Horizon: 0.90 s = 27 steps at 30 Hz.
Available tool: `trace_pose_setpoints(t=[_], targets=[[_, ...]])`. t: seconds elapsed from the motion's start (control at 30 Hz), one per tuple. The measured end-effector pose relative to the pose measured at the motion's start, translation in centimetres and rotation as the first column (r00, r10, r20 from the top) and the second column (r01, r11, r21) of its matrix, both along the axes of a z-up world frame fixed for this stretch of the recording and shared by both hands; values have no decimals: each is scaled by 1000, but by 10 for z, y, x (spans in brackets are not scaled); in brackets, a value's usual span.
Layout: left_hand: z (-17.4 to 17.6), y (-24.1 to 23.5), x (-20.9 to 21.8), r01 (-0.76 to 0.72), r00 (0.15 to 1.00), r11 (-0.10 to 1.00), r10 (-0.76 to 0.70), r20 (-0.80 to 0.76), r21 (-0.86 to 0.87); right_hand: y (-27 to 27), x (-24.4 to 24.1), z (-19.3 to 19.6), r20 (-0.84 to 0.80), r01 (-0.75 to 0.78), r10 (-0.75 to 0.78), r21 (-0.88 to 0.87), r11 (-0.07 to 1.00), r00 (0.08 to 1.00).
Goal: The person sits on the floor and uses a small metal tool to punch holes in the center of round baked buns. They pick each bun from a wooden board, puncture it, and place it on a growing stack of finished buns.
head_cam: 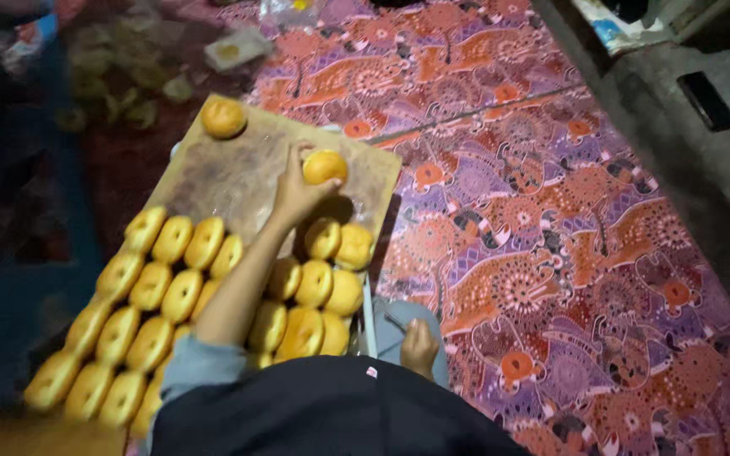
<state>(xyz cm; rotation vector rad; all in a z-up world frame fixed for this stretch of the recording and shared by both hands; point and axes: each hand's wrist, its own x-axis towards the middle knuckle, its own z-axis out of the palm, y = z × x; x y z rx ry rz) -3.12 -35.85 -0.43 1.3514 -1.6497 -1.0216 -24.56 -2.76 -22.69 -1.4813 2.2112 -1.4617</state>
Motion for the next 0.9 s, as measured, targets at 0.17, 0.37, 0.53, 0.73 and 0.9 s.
trace_pose_setpoints(t=[0.17,0.37,0.53,0.73,0.9], targets=[[38,168,39,172,446,937,202,-872,305,-4,-6,7,-64,88,-82,85,992,995],[13,285,85,48,173,930,351,-920,364,-7,20,102,625,55,-12,-49,997,781],[31,342,111,-50,141,925,381,-914,378,39,101,236,359,-438,550,-349,829,754],[62,374,113,-59,101,959,283,-954,278,59,140,319,-235,-638,594,-327,697,769],[56,372,100,-110,269,965,261,-927,240,55,153,305,-362,-584,481,-269,766,798]])
